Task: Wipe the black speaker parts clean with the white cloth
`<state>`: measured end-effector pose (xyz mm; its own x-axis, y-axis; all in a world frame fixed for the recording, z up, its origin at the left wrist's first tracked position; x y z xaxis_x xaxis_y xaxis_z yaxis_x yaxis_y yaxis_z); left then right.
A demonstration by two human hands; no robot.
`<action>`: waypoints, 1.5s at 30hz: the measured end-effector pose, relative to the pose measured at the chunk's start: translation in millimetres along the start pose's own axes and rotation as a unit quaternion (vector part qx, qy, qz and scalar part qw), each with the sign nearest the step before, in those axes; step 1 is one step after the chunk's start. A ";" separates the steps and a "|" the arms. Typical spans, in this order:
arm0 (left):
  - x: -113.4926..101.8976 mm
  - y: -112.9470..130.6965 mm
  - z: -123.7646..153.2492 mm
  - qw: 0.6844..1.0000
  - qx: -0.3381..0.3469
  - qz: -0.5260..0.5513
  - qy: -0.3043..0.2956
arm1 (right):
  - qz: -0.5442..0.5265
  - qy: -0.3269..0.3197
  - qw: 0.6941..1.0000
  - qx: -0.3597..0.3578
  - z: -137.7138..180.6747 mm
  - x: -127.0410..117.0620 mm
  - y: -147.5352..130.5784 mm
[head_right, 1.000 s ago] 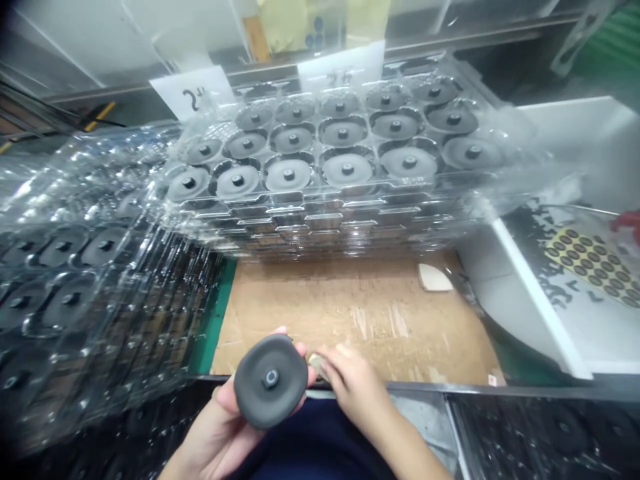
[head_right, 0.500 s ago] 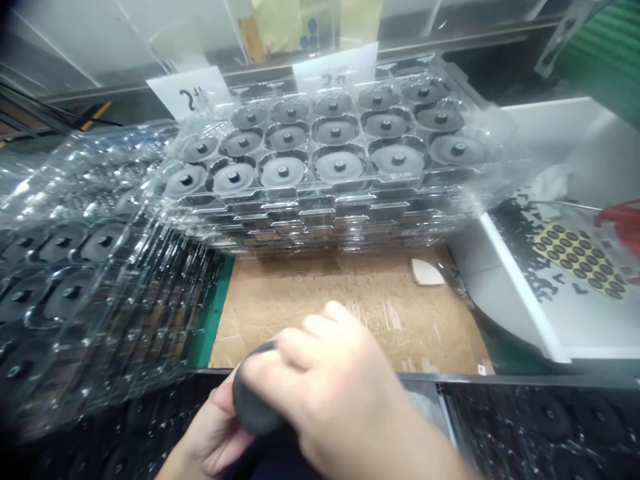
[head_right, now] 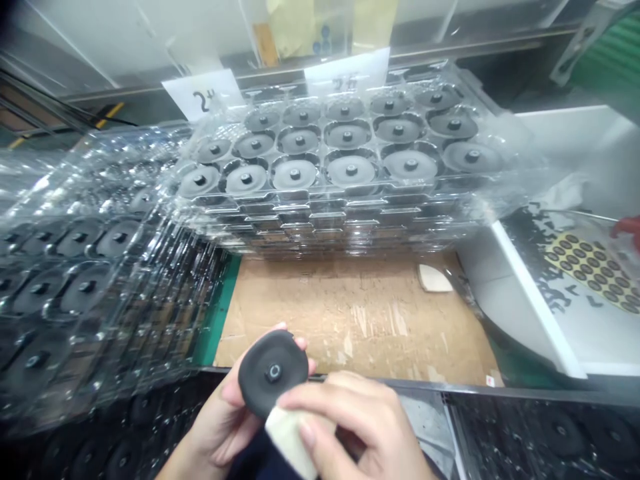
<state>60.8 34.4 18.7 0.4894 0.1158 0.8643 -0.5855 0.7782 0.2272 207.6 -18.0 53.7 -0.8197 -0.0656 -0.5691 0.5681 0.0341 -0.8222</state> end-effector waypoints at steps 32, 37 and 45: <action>-4.1 -2.0 13.9 0.999 0.017 0.018 0.024 | 0.218 0.076 0.969 -0.089 -9.6 -9.6 -26.7; 1.5 -5.6 12.9 0.999 -0.006 0.036 -0.029 | 0.153 0.086 0.961 -0.212 -38.5 -14.9 -18.6; -10.0 0.5 20.9 0.996 -0.031 0.067 -0.040 | 0.010 0.060 0.993 0.102 -14.3 17.1 61.6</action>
<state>42.1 20.7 19.6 0.3550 0.1738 0.9186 -0.6000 0.7958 0.0813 227.5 -2.7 -6.9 -0.8044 0.0534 -0.5916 0.5767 -0.1688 -0.7993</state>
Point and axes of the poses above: each hand's wrist, its own z-axis away from the middle knuckle, its own x-axis out of the palm, y = z × x, the point moved 2 cm from there along -z, towards the middle knuckle, and after that the axes turned 12 degrees about z, right-handed, at the moved point
